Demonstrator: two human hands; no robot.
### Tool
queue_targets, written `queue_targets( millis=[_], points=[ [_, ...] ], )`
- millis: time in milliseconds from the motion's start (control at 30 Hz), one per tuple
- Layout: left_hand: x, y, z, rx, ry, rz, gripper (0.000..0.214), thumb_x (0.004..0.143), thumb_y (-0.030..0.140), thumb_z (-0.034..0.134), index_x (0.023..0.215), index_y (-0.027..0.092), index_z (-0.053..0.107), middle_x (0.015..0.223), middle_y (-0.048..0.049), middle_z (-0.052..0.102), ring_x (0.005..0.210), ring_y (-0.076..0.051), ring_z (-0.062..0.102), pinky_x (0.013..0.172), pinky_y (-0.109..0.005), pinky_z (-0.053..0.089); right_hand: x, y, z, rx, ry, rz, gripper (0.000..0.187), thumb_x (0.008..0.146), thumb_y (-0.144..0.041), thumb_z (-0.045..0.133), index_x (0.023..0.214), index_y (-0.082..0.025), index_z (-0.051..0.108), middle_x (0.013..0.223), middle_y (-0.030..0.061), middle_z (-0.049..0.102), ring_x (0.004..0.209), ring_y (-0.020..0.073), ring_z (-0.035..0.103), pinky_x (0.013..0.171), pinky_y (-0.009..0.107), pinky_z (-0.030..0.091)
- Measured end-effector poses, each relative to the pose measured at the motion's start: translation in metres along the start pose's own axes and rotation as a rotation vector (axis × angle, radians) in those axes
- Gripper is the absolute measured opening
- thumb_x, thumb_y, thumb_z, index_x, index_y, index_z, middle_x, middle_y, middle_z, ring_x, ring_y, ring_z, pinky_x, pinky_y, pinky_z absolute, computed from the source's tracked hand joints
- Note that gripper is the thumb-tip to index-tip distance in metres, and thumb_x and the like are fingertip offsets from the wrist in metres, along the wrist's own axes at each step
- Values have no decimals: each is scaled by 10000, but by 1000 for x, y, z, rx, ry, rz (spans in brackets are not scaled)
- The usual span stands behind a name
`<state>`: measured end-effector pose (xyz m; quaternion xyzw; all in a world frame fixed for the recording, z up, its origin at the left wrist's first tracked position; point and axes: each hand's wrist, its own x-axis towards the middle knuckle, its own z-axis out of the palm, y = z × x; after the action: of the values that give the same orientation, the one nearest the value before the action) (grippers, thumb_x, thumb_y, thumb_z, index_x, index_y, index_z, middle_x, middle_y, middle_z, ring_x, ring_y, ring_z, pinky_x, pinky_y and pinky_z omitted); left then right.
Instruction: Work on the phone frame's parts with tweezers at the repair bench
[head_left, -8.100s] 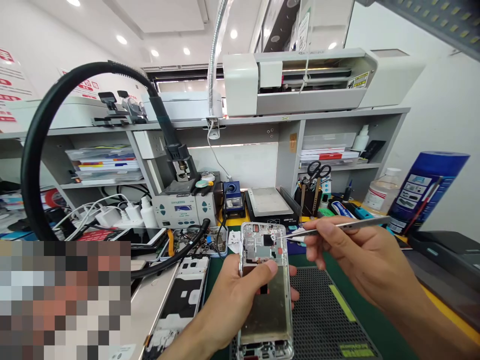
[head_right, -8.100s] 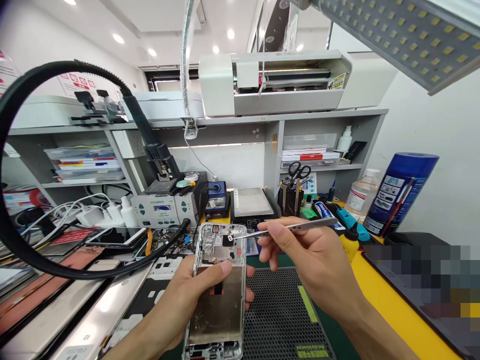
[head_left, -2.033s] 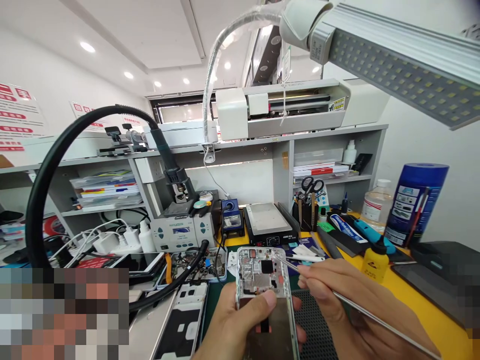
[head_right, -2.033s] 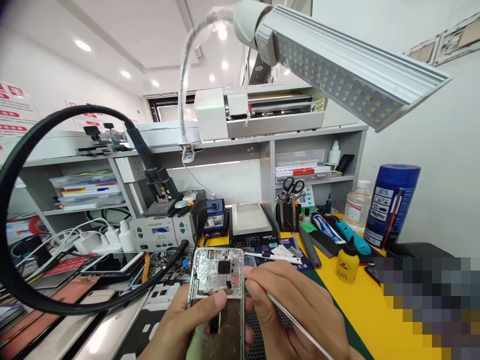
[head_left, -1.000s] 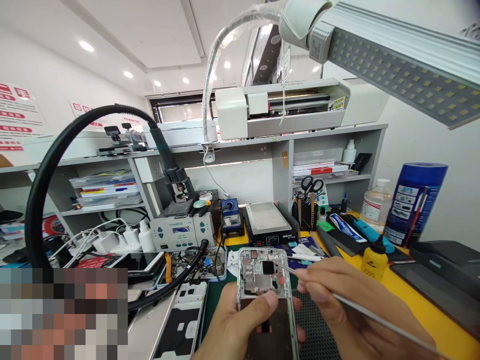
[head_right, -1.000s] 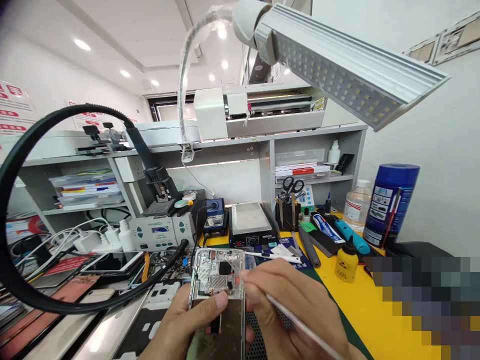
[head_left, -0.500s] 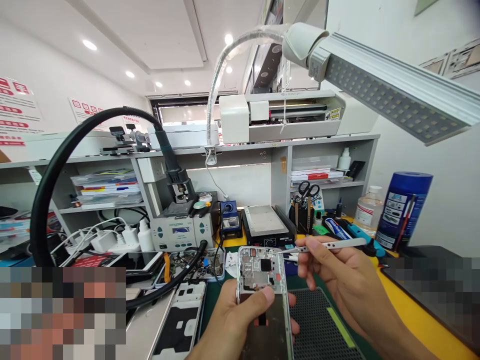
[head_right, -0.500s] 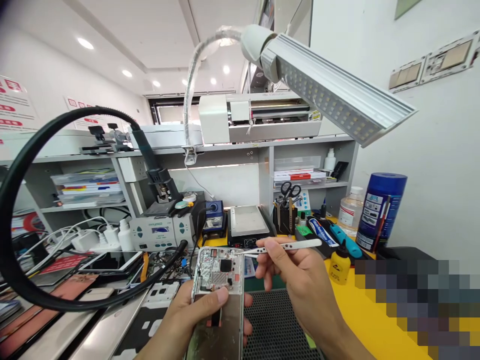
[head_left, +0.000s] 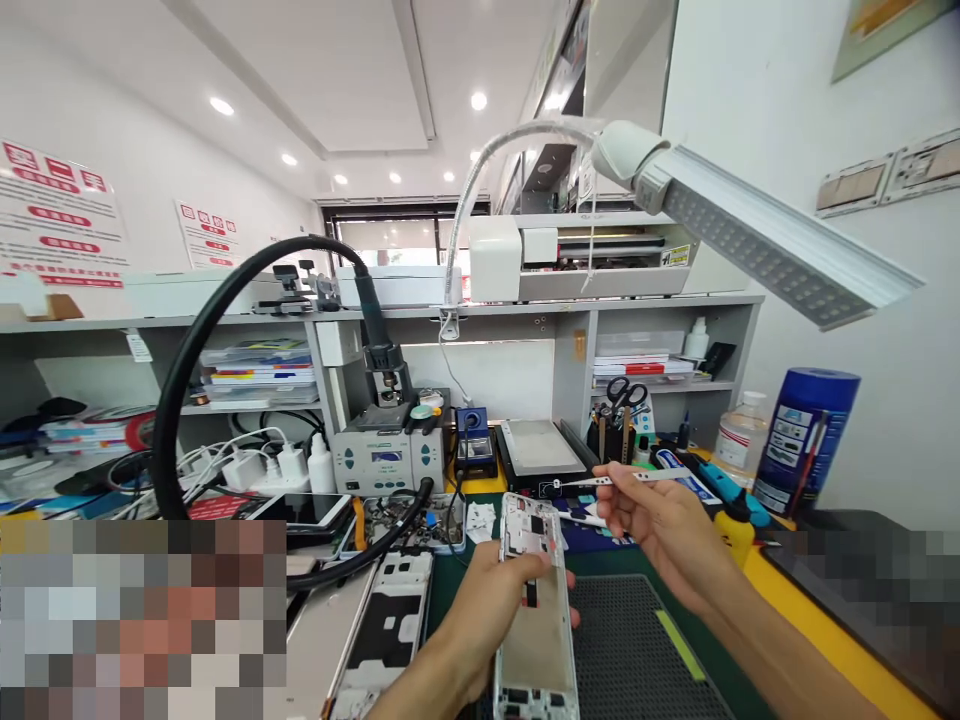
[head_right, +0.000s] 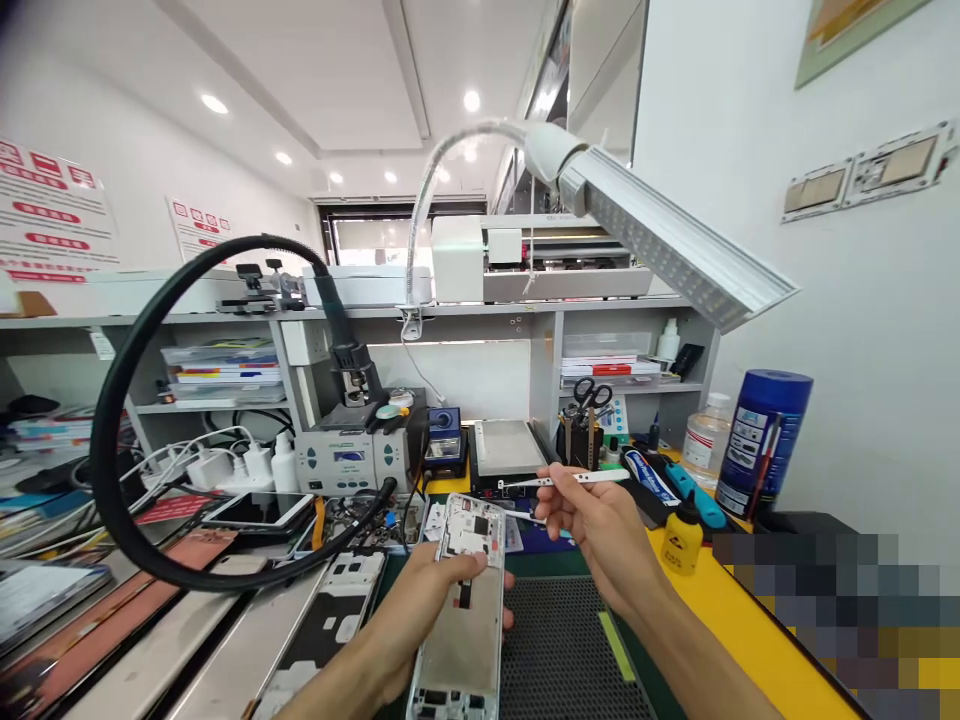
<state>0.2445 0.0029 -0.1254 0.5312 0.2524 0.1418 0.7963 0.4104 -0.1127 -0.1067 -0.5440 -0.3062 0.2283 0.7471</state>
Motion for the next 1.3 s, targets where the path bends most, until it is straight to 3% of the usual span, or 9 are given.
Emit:
queue_targets(
  millis=[167,333,567,800,1133,1300],
  points=[
    [3,12,-22,67,170,210,229,792,300,667,932,124,710,960,-150,778,779,-284,740,684,-358,563,21,10,-21,-259,-11,25,321,973,-421,654,960,-101,676,776,29,653,637,133,625,537,234,505],
    [10,20,-40,121,239,362,320,741,418,722,917,152,721,901,-105,786,837,-313,739,755,-368,545,35,33,-36,-560,-28,164,245,1006,-359,623,1103,-136,653,1003,50,689,782,162,681,690,317,595],
    [10,13,-36,200,214,362,388,705,490,741,879,143,731,814,-109,777,775,-327,724,700,-386,533,38,46,-37,-800,-67,266,287,1000,-349,632,1204,-147,632,1156,85,671,943,214,688,809,397,599],
    [13,9,-39,233,189,355,379,720,507,744,848,150,739,736,-105,755,742,-339,712,675,-397,513,36,44,-39,-914,-64,262,262,1005,-353,625,1166,-147,646,1111,72,682,897,199,691,775,369,603],
    [13,8,-38,227,129,350,401,800,488,699,986,140,764,969,-148,795,986,-366,717,791,-400,532,34,40,-34,-940,-91,264,274,1003,-350,629,1182,-143,640,1129,80,679,915,205,691,790,380,602],
    [14,6,-37,212,142,351,418,757,499,728,966,138,754,976,-143,794,930,-362,722,757,-398,536,36,45,-38,-959,-95,265,285,1002,-353,628,1201,-150,636,1166,86,671,958,219,687,825,403,596]
  ],
)
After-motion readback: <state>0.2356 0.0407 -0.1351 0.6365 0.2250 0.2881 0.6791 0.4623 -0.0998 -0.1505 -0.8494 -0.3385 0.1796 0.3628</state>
